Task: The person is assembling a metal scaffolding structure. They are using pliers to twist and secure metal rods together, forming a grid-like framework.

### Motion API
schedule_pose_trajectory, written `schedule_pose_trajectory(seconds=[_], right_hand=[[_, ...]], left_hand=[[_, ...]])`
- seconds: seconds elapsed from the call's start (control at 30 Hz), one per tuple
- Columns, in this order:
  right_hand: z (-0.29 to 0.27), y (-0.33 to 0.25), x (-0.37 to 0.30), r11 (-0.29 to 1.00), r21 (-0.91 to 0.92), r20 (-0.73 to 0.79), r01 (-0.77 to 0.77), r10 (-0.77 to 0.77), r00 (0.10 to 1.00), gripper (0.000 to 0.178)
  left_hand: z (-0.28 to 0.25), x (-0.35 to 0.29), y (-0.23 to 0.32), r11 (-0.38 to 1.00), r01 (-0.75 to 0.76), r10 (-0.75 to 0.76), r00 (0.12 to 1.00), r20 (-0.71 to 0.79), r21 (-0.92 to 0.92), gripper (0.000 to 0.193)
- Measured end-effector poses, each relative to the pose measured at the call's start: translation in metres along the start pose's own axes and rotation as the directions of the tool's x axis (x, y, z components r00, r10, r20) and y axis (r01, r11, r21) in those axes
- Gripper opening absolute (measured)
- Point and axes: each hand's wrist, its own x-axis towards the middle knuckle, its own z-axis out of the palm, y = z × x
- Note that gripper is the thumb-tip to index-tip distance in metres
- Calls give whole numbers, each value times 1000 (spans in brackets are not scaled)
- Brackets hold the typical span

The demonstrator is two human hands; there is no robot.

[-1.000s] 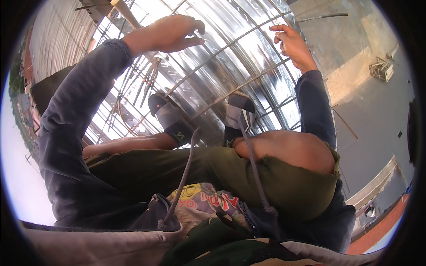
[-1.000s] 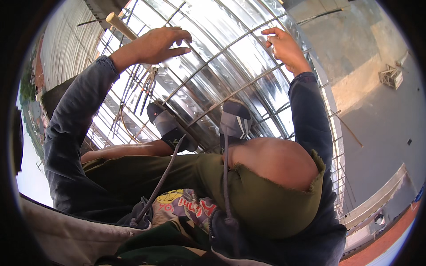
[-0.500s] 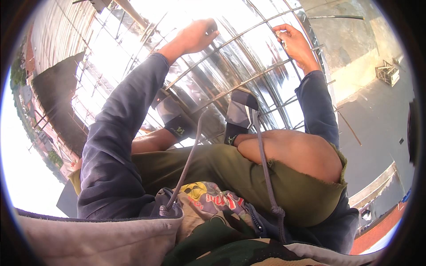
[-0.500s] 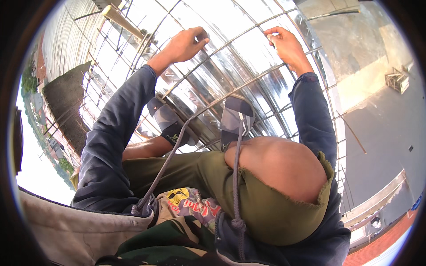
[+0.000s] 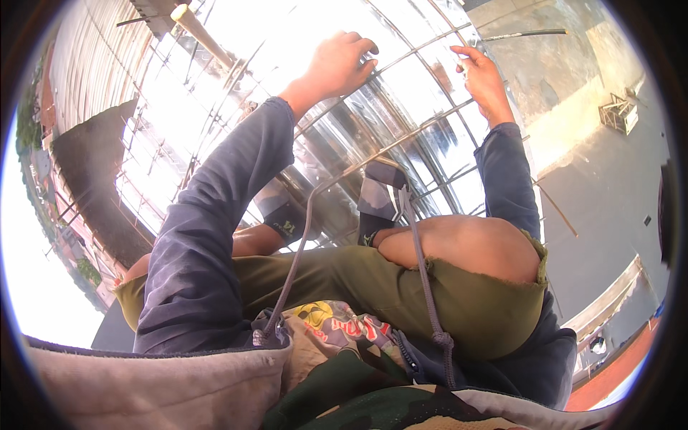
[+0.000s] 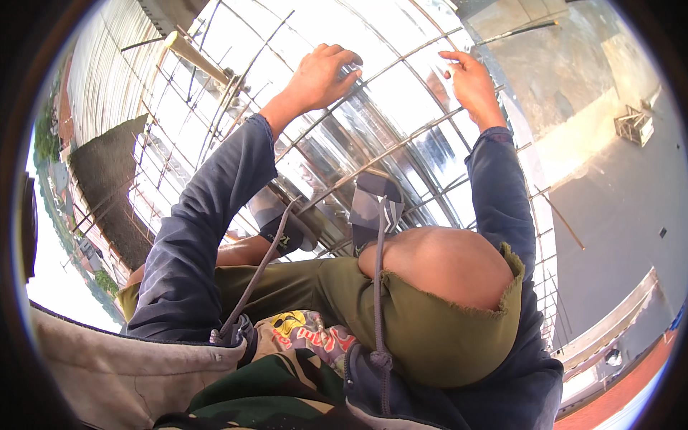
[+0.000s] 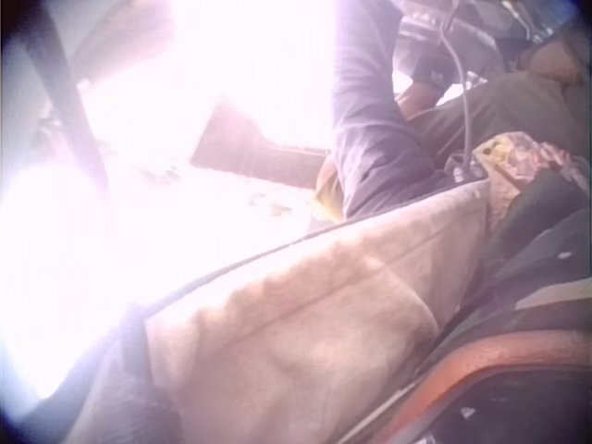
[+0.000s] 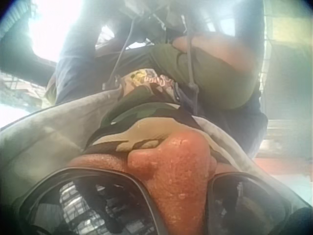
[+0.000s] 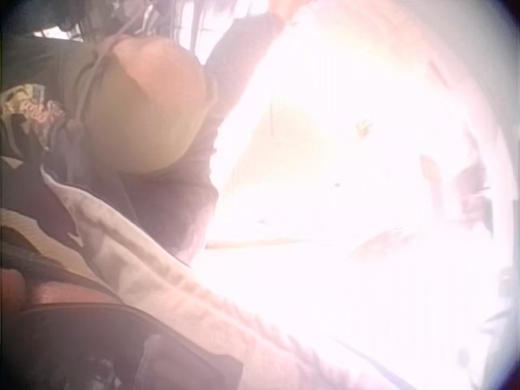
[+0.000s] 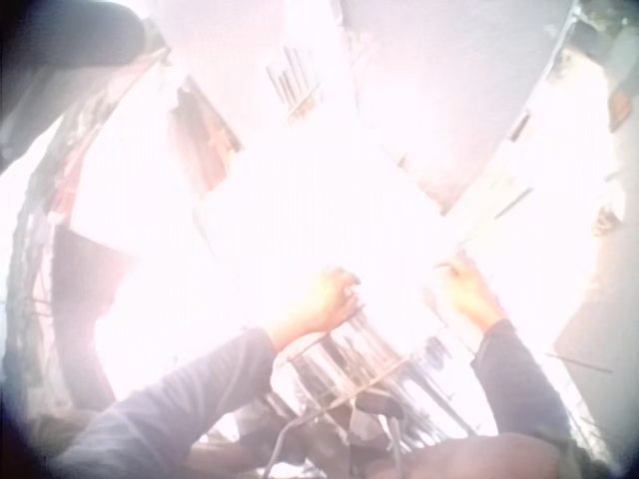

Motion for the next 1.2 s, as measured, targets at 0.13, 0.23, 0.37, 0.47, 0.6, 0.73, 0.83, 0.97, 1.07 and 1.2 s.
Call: schedule_pose_trajectory(seconds=[0.13,0.23,0.37,0.47,0.6,0.73,0.83,0.97,1.07,1.2], right_hand=[[-10,-1,-6,998,49,55,-30,27,998,33],[-11,-11,-12,999,48,84,-24,20,996,30],[-3,-39,-13,998,61,137,28,-37,990,29],[25,-58,-1,996,8,205,89,-89,975,28],[67,-86,11,925,-175,217,337,-298,930,25],[132,-117,7,635,-449,255,629,-583,771,23],[176,-142,5,519,-562,345,644,-561,753,27],[217,-130,33,424,-508,418,750,-640,645,30],[227,-109,75,403,-395,476,826,-679,559,36],[234,-131,85,308,-463,510,831,-674,534,32]], left_hand=[[-7,0,-24,995,-41,42,999,-8,86,28],[-18,-9,-76,979,-43,65,992,-105,199,25],[-24,-38,-114,970,63,-13,978,-210,235,27],[-24,-84,-129,948,178,-106,958,-266,264,26],[-15,-151,-142,893,404,-297,859,-418,196,31],[-11,-208,-145,767,634,-529,713,-461,101,41],[-6,-243,-154,717,684,-575,691,-439,138,44],[3,-274,-161,714,662,-569,739,-361,231,42],[5,-267,-162,725,647,-566,755,-331,237,37],[0,-250,-167,747,622,-547,776,-313,235,32]])
